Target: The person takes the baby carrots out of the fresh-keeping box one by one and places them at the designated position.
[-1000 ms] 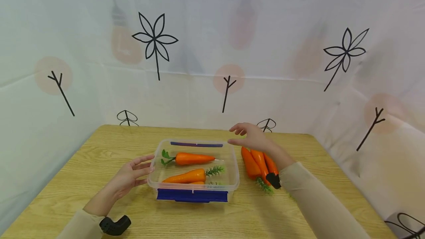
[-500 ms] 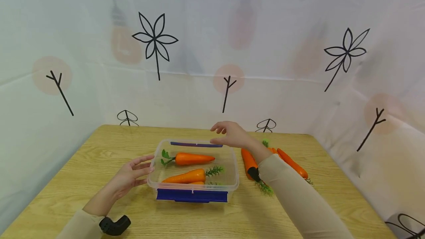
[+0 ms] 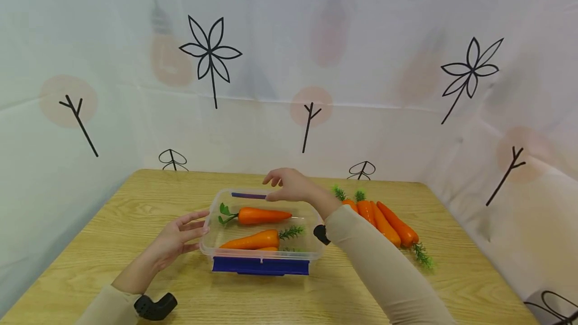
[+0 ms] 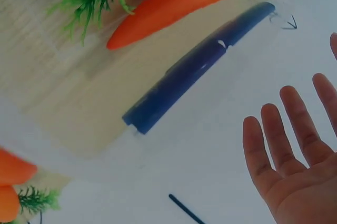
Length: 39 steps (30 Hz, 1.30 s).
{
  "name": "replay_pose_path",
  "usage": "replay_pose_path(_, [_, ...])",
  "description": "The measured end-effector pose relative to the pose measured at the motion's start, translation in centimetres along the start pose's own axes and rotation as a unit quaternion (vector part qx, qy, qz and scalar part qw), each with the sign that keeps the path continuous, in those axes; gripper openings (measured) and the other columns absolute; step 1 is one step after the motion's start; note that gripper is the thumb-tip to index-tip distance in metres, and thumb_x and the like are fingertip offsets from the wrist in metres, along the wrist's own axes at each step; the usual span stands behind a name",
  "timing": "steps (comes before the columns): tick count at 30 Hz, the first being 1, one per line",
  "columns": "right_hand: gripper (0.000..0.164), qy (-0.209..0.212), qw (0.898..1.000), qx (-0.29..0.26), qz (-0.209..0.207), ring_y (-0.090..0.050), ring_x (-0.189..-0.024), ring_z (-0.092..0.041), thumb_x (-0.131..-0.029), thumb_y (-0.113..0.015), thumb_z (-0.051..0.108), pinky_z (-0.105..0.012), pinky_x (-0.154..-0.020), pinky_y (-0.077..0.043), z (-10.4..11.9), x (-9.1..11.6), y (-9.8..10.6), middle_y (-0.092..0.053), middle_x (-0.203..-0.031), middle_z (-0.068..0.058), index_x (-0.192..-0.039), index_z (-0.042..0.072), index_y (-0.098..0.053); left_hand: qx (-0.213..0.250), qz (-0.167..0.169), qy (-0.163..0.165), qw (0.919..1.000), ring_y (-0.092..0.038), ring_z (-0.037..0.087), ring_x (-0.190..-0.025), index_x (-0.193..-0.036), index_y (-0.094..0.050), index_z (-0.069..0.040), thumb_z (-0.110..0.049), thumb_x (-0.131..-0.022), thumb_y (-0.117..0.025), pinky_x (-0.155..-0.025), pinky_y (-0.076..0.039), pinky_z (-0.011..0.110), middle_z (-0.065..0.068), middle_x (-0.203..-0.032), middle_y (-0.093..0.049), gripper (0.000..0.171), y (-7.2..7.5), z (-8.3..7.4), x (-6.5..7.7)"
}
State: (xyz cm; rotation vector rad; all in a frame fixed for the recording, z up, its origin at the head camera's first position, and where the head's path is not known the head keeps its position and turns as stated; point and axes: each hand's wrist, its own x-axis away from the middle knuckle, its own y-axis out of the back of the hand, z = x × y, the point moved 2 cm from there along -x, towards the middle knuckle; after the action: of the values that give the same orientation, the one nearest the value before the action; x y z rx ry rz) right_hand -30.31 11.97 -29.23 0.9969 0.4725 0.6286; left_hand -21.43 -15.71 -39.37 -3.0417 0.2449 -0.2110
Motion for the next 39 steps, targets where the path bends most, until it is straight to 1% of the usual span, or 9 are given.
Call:
replay_pose_path(8, [0.040,-0.015,0.997,-0.028,0.070,-0.053,-0.106,-0.032,-0.084,-0.071,0.017,-0.043,-0.090,-0.045,-0.1,-1.0,-2.1,-0.059,-0.111,-0.010,-0.121,0.008,-0.060,0.000,-0.002,0.001,1.0000,-0.056,0.028,-0.105,-0.137,-0.042,-0.002,-0.012,-0.087,-0.067,-0.070,-0.053,0.028,0.026,-0.136,-0.041,0.057,0.0,0.0,0.0])
replay_pose_path(13, [0.037,-0.011,0.995,-0.027,0.096,-0.054,-0.106,-0.033,-0.084,-0.069,0.009,-0.041,-0.091,-0.045,-0.4,-1.5,-3.3,-0.058,-0.112,-0.013,-0.121,0.006,-0.059,0.004,-0.004,0.001,1.0000,-0.056,0.029,-0.106,-0.137,-0.043,-0.002,-0.011,-0.087,-0.067,-0.069,-0.053,0.028,0.026,-0.136,-0.041,0.057,0.0,0.0,0.0])
replay_pose_path(19, [0.042,-0.007,0.992,-0.031,0.123,-0.052,-0.111,-0.033,-0.084,-0.068,0.003,-0.042,-0.093,-0.043,-1.1,-1.6,-4.8,-0.055,-0.121,-0.015,-0.124,0.001,-0.056,0.004,-0.007,0.002,1.0000,-0.057,0.029,-0.104,-0.137,-0.043,-0.002,-0.011,-0.086,-0.068,-0.068,-0.053,0.027,0.026,-0.135,-0.042,0.056,0.0,-0.1,0.0])
replay_pose_path(24, [0.046,0.004,0.990,-0.002,0.139,-0.051,-0.112,-0.033,-0.081,-0.070,0.001,-0.041,-0.093,-0.043,-1.6,-1.7,-5.9,-0.055,-0.122,-0.013,-0.126,0.003,-0.056,0.002,-0.006,0.003,1.0000,-0.057,0.029,-0.105,-0.136,-0.044,-0.002,-0.011,-0.086,-0.068,-0.068,-0.053,0.027,0.026,-0.135,-0.042,0.056,0.1,0.0,0.0])
replay_pose_path(26, [0.047,-0.004,0.989,0.006,0.146,-0.053,-0.108,-0.030,-0.081,-0.070,0.002,-0.040,-0.091,-0.045,-1.7,-1.7,-6.2,-0.057,-0.118,-0.010,-0.125,0.006,-0.057,0.001,-0.004,0.004,1.0000,-0.057,0.029,-0.105,-0.137,-0.043,-0.002,-0.012,-0.086,-0.068,-0.069,-0.053,0.028,0.027,-0.136,-0.041,0.057,0.1,0.0,-0.1])
replay_pose_path(27, [0.047,-0.007,0.989,0.008,0.150,-0.053,-0.107,-0.029,-0.081,-0.070,0.003,-0.039,-0.090,-0.045,-1.8,-1.8,-6.3,-0.058,-0.115,-0.009,-0.125,0.008,-0.057,0.000,-0.002,0.004,1.0000,-0.057,0.029,-0.105,-0.137,-0.043,-0.002,-0.012,-0.086,-0.068,-0.069,-0.053,0.028,0.027,-0.136,-0.040,0.058,0.1,0.0,-0.1])
replay_pose_path(30, [0.047,-0.019,0.986,-0.010,0.164,-0.053,-0.104,-0.028,-0.081,-0.069,0.001,-0.039,-0.088,-0.046,-1.6,-2.0,-6.5,-0.058,-0.110,-0.007,-0.126,0.011,-0.056,0.000,-0.001,0.004,1.0000,-0.057,0.029,-0.103,-0.137,-0.042,-0.001,-0.012,-0.086,-0.068,-0.069,-0.053,0.028,0.027,-0.137,-0.040,0.058,0.1,0.0,-0.1])
replay_pose_path(34, [0.053,-0.020,0.979,-0.033,0.200,-0.055,-0.105,-0.028,-0.084,-0.063,-0.005,-0.037,-0.088,-0.047,-1.3,-2.2,-6.9,-0.055,-0.117,-0.010,-0.132,0.012,-0.051,0.003,-0.004,0.006,1.0000,-0.058,0.029,-0.102,-0.138,-0.041,-0.001,-0.011,-0.087,-0.067,-0.068,-0.053,0.028,0.027,-0.137,-0.039,0.058,0.1,0.0,-0.1])
replay_pose_path(39, [0.060,-0.024,0.967,-0.046,0.251,-0.055,-0.106,-0.024,-0.085,-0.053,-0.012,-0.030,-0.087,-0.047,-1.3,-2.6,-7.3,-0.051,-0.123,-0.008,-0.137,0.017,-0.045,0.000,-0.006,0.007,1.0000,-0.058,0.030,-0.103,-0.138,-0.041,-0.001,-0.008,-0.088,-0.065,-0.070,-0.053,0.028,0.027,-0.137,-0.039,0.055,0.1,-0.2,-0.1])
